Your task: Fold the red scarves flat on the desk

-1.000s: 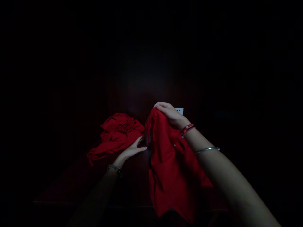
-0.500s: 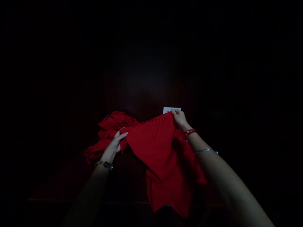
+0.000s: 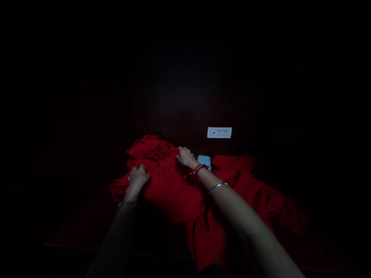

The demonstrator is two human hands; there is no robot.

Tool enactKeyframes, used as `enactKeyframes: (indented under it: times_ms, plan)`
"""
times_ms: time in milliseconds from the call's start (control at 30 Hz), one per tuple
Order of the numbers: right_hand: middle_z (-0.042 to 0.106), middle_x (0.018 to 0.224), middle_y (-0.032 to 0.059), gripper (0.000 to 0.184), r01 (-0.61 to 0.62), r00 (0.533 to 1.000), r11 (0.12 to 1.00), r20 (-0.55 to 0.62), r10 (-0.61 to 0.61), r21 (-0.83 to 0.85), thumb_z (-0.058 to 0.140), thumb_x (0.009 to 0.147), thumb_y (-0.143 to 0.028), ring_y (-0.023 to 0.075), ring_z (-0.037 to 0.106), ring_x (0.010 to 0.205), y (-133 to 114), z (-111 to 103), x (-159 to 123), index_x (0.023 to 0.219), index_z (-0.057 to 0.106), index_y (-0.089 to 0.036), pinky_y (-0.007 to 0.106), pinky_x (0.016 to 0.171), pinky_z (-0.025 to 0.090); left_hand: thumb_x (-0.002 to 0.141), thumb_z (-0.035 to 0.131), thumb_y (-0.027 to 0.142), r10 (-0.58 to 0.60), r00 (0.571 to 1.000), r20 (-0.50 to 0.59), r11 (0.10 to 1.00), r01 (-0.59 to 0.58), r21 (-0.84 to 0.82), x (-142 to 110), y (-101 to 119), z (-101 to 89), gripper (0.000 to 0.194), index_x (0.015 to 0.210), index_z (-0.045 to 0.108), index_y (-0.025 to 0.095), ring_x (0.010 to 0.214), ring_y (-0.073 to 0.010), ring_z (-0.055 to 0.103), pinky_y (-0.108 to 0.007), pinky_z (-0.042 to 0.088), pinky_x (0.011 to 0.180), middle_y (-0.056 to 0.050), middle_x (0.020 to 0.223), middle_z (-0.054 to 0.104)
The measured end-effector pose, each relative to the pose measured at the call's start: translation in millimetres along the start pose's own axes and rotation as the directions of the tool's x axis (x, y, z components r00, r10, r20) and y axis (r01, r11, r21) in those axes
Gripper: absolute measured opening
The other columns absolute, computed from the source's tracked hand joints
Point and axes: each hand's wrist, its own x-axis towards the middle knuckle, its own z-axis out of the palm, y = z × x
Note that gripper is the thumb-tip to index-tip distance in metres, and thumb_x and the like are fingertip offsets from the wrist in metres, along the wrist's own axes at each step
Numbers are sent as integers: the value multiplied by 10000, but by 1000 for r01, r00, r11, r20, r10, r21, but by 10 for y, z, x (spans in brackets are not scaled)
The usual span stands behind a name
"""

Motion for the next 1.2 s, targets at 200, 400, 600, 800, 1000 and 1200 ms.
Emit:
enactKeyframes:
  times_ms: [200, 400, 600, 800, 1000, 1200]
  plan:
    - [609, 954, 54, 358, 363, 762, 932, 573, -300, 4, 542, 737, -429, 164, 558, 842, -350, -12, -1075, 995, 573, -182, 237, 699, 419, 572, 595, 158, 4, 998, 55, 990, 4, -143, 14, -19, 148, 381, 952, 566, 155, 1046, -385, 435, -482, 375, 779, -214, 1147, 444]
    - [627, 761, 89, 185, 339, 839, 891, 526, -141, -302, 429, 820, -205, 157, 582, 676, -183, -80, -1406, 770, 598, -150, 228, 584, 379, 542, 598, 94, 37, 998, 55, 942, -17, -334, 93, -72, 134, 235, 764, 597, 169, 921, -302, 544, -372, 391, 773, -137, 843, 611]
    - [595, 843, 49, 205, 321, 858, 943, 397, -327, 83, 437, 823, -310, 131, 550, 741, -19, -317, -1333, 928, 522, -155, 231, 659, 413, 625, 599, 187, 3, 999, 49, 666, 34, -745, 103, 108, 118, 299, 920, 555, 180, 735, -168, 577, -255, 434, 643, -38, 794, 607]
    - [599, 871, 78, 128, 518, 749, 851, 527, -402, -88, 466, 787, -197, 180, 548, 819, -154, -10, -1565, 861, 565, -163, 298, 750, 396, 676, 561, 136, 37, 953, 299, 173, 289, -942, 71, 109, 44, 374, 1039, 491, 195, 674, -94, 568, -204, 457, 604, -41, 933, 577]
    - [599, 772, 24, 195, 19, 996, 948, 72, -44, 317, 377, 813, -251, 150, 556, 723, 523, 18, -1129, 839, 549, -162, 268, 672, 436, 671, 546, 117, 321, 947, 16, 295, -83, -952, 52, 144, 83, 670, 1265, 278, 273, 1097, -188, 452, -348, 371, 925, -80, 1273, 384]
    - [532, 1059, 83, 439, 45, 996, 998, -81, -49, -46, 408, 693, -26, 189, 504, 971, 834, -110, -1133, 1083, 515, -198, 326, 841, 383, 593, 587, 71, 769, 639, -16, 594, -724, -349, -39, 143, 406, 569, 1133, 499, 228, 1286, -269, 73, -405, 155, 1044, -38, 1403, 131]
